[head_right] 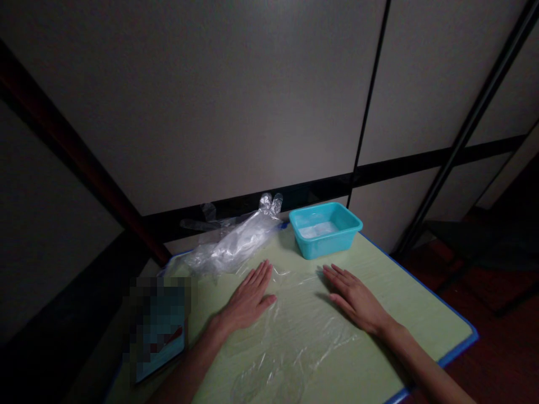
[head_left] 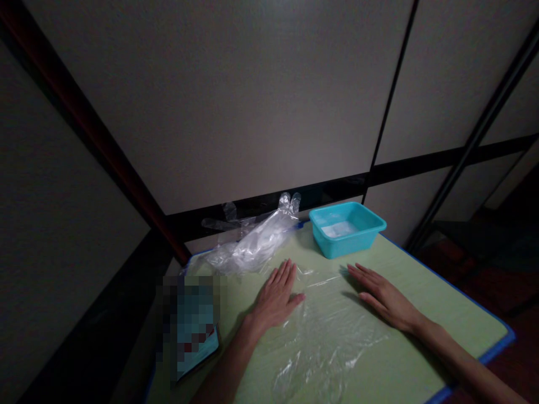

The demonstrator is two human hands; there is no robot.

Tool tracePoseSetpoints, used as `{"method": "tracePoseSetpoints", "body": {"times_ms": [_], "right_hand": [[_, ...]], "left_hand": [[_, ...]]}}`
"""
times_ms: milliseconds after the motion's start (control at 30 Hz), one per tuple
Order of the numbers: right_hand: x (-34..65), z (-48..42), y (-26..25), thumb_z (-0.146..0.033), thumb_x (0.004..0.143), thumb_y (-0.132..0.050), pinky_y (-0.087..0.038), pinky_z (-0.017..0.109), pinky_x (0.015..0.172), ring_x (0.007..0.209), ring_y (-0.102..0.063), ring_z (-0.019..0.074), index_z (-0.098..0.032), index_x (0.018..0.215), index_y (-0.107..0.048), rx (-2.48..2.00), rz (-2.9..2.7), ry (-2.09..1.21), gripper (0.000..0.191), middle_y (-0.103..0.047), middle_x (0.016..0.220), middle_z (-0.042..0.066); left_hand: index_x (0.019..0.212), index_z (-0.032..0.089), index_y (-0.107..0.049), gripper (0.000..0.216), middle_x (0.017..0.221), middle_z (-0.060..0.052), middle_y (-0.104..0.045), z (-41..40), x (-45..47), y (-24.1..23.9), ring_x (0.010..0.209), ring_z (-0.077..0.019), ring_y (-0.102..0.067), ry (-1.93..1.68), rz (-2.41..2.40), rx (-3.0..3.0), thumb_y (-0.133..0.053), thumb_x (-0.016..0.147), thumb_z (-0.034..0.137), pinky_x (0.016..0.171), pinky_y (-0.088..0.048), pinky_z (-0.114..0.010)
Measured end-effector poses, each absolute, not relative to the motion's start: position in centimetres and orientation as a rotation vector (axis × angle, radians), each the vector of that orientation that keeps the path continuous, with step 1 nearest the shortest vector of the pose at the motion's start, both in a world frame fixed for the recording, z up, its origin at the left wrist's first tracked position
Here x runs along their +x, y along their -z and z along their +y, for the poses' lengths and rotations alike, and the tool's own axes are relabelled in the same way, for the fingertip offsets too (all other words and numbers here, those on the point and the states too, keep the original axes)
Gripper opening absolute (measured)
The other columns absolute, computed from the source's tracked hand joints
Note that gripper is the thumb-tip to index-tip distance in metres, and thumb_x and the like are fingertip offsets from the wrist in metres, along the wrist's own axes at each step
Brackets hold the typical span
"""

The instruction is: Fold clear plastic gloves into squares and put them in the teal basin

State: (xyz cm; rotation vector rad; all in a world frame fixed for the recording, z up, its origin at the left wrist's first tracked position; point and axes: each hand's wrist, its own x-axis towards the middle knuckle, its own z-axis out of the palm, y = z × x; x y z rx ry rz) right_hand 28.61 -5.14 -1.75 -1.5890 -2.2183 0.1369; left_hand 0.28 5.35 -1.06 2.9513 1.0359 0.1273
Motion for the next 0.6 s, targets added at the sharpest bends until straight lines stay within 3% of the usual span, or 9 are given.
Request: {"method": "tracePoseSetpoints", "body": {"times_ms": [233,600], "right_hand": [[28.5,-5.0,1.4,-0.04,0.089,-0.034,-0.031,0.045,0.1,0.123,-0.032,0.0245,-0.017,0.125,-0.045,-1.567,-2.278,-0.185,0.044,-0.042,0.131,0.006],[28.5,-5.1,1.5,-0.041,0.088,-0.036,-0.033,0.047,0.098,0.124,-0.031,0.0253,-0.021,0.129,-0.039,-1.529,-2.215,-0.135,0.045,-0.041,0.132,0.005]], "left_hand": [[0.136,0.005,-0.012,0.073,0.143,-0.015,-0.008,5.5,0.3,1.7,0.131,-0.0219,-0.004,-0.198,1.102,2.936,-0.026,0.084,0.055,0.105,-0.016,-0.037],[0.13,0.005,-0.027,0.061,0.14,-0.018,-0.02,6.2,0.4,0.5,0.13,-0.0264,-0.011,-0.303,1.316,2.757,-0.035,0.085,0.045,0.104,-0.017,-0.044]]}}
